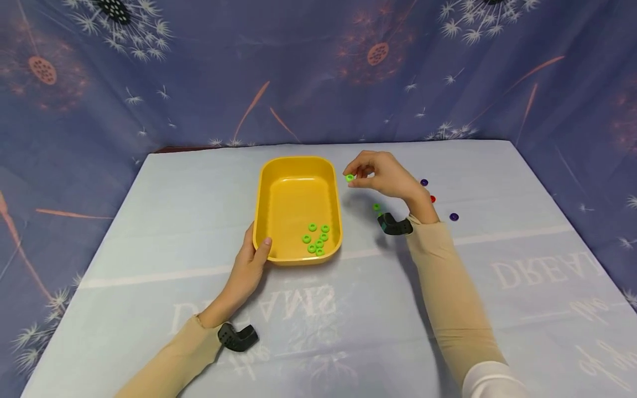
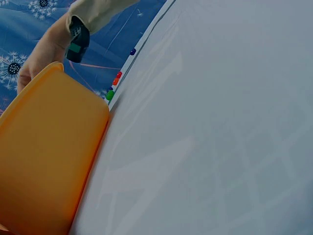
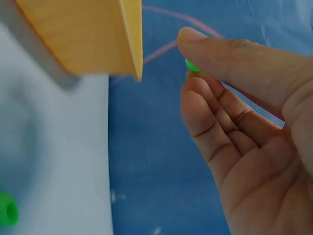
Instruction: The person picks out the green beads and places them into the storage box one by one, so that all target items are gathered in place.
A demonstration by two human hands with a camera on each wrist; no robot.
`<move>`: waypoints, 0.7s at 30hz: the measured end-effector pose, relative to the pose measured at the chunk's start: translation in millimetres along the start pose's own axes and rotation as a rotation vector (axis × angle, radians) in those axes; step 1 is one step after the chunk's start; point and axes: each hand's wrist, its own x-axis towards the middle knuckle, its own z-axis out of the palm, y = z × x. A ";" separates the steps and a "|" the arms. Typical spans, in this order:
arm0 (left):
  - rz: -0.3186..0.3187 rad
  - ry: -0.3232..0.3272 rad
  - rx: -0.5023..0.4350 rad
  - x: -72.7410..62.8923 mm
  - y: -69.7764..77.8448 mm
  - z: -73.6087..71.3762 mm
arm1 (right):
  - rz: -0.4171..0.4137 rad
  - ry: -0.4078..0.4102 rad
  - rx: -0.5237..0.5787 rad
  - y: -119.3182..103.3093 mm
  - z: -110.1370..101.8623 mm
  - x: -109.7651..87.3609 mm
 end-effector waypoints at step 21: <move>-0.007 0.018 0.013 0.9 -0.8 0.9 | -0.146 -0.413 -0.307 -50.0 32.6 38.0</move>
